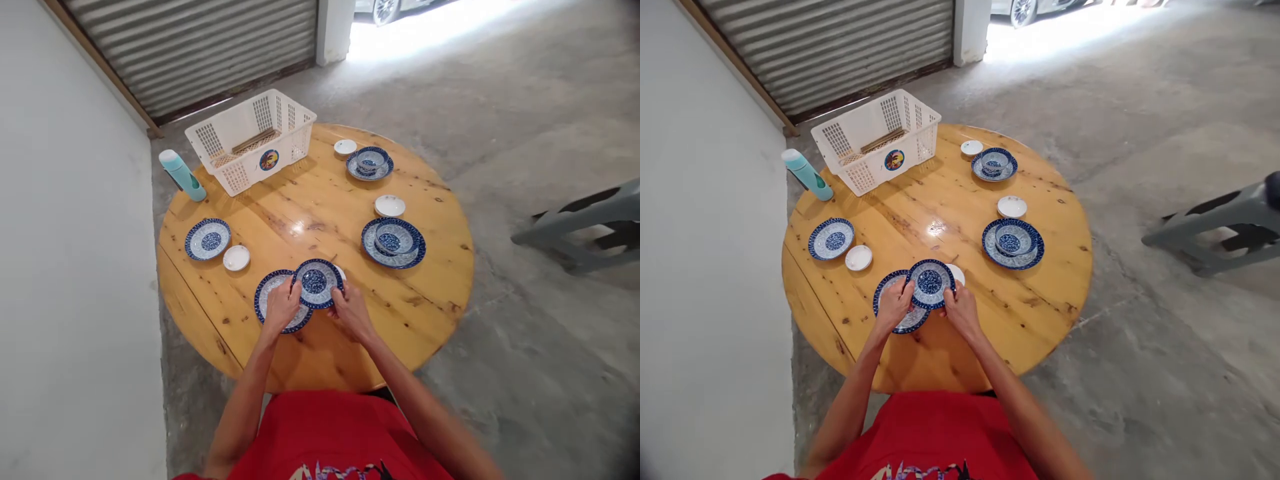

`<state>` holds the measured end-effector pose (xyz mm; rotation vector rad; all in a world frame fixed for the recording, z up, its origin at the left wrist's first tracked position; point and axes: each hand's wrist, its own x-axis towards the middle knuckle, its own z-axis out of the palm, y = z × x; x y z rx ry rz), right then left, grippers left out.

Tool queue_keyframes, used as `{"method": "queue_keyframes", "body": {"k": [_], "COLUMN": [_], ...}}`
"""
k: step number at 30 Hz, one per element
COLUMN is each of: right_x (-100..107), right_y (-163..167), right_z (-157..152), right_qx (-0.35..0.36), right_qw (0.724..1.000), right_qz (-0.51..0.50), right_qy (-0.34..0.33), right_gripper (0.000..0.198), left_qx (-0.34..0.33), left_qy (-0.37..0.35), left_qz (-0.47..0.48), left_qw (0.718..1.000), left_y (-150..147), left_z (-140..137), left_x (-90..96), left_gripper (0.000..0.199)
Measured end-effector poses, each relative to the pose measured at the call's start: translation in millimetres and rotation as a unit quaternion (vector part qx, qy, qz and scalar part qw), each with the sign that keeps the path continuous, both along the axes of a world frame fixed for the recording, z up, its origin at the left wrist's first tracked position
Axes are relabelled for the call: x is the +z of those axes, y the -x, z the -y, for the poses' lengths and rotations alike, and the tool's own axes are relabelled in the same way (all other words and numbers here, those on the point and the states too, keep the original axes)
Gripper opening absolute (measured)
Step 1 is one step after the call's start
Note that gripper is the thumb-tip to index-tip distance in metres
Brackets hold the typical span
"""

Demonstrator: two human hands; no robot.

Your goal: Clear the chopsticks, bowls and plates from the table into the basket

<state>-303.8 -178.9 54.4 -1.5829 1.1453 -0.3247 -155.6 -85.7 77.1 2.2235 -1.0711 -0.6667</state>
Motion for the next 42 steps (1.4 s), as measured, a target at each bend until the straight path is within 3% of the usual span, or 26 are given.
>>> {"method": "queue_keyframes", "body": {"k": [4, 9, 15, 20, 27, 35, 42], "right_x": [15.4, 21.8, 6.6, -14.2, -30.5, -26.6, -18.2], "right_y": [50.6, 108.1, 131.8, 129.7, 125.3, 121.5, 118.3], "right_z": [78.0, 169.4, 236.3, 254.1, 261.8, 265.1, 267.2], "right_qx": [0.028, 0.037, 0.083, 0.097, 0.126, 0.157, 0.197], "right_qw": [0.995, 0.972, 0.964, 0.962, 0.944, 0.918, 0.893], "right_qz": [-0.010, -0.094, -0.155, -0.164, -0.217, -0.292, -0.342], "right_qy": [0.096, 0.212, 0.198, 0.193, 0.215, 0.218, 0.214], "right_gripper": [0.015, 0.013, 0.012, 0.020, 0.042, 0.055, 0.054], "left_qx": [0.017, 0.035, 0.029, 0.032, 0.027, 0.016, 0.000], "left_qy": [0.019, -0.001, -0.070, -0.134, -0.156, -0.165, -0.165], "left_qz": [-0.001, -0.005, 0.036, 0.059, 0.038, 0.023, 0.049], "left_qw": [1.000, 0.999, 0.996, 0.989, 0.987, 0.986, 0.985], "left_y": [53.6, 115.1, 148.3, 149.0, 142.4, 137.5, 135.9], "left_z": [67.5, 154.6, 216.0, 235.8, 244.3, 249.7, 249.3], "left_x": [14.4, 12.2, -3.4, -7.2, -14.4, -25.0, -29.4], "left_gripper": [0.033, 0.035, 0.033, 0.038, 0.049, 0.054, 0.052]}}
